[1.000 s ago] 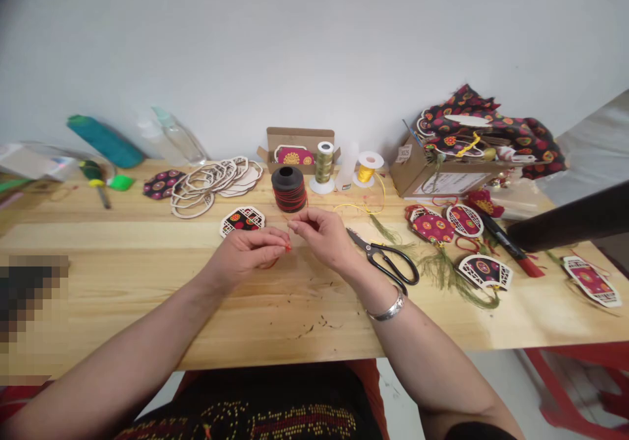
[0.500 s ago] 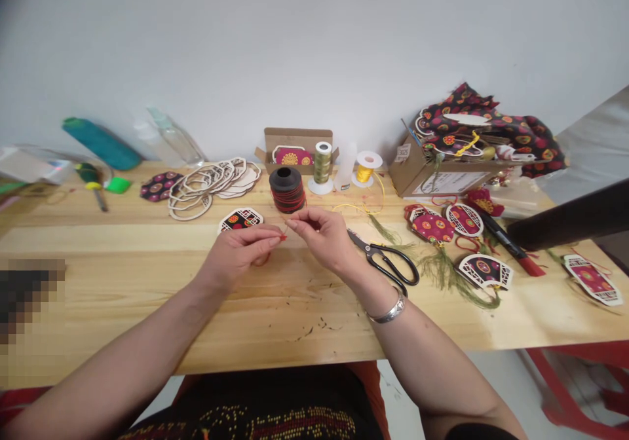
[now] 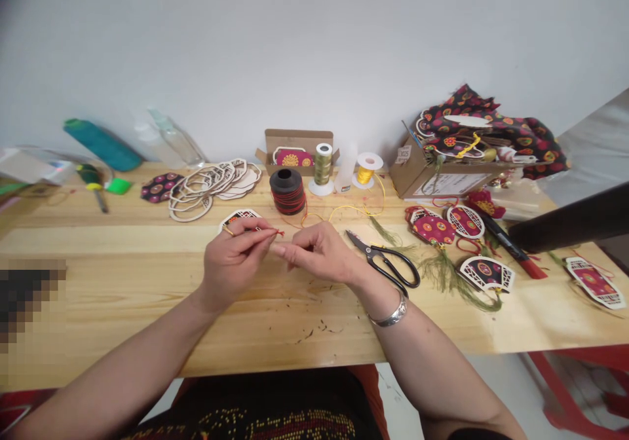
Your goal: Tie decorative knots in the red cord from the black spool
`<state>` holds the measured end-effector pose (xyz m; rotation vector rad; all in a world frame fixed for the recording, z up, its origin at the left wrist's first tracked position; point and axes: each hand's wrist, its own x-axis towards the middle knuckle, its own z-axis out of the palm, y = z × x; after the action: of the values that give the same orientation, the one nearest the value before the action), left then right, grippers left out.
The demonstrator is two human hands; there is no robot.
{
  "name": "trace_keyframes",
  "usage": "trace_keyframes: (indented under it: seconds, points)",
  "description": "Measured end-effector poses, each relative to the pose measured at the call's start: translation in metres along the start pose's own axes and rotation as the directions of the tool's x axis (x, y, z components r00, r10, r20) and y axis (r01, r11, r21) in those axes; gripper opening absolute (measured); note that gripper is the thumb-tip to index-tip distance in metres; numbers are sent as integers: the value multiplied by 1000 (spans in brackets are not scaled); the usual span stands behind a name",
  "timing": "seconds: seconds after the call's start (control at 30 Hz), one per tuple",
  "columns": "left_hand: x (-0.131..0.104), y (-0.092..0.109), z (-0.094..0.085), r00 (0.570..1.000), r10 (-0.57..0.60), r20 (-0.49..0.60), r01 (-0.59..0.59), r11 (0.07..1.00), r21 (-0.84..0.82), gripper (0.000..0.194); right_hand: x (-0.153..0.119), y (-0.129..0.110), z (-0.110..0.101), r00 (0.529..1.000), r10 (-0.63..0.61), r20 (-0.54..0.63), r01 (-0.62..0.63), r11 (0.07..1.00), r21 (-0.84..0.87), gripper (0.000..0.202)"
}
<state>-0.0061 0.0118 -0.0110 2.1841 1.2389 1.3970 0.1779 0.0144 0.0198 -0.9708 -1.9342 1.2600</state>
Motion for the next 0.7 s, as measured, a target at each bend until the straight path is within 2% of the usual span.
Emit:
trace_keyframes:
  seconds: [0.03, 0.1, 0.17, 0.37, 0.6, 0.7]
  points:
    - [-1, 0, 0, 999, 53, -1, -53, 998, 42, 16, 0, 2, 1, 995, -19, -97, 18, 1000, -16, 35]
    - [-2, 0, 0, 989, 150, 13, -151, 982, 116, 17, 2, 6, 3, 957, -49, -286, 36, 998, -48, 25]
    - [-3, -1, 0, 972, 229, 42, -233, 957, 173, 19, 5, 10, 5, 929, -45, -367, 24, 998, -61, 16]
    - [-3, 0, -2, 916, 371, 151, -399, 874, 276, 22, 8, 16, 6, 955, -7, -295, -11, 998, -62, 12]
    - [-2, 1, -1, 927, 322, 194, -368, 882, 293, 22, 7, 14, 5, 971, -6, -240, -37, 984, -174, 11]
    - [-3, -1, -1, 911, 361, 201, -408, 859, 310, 23, 6, 16, 5, 973, -41, -228, -20, 965, -262, 12]
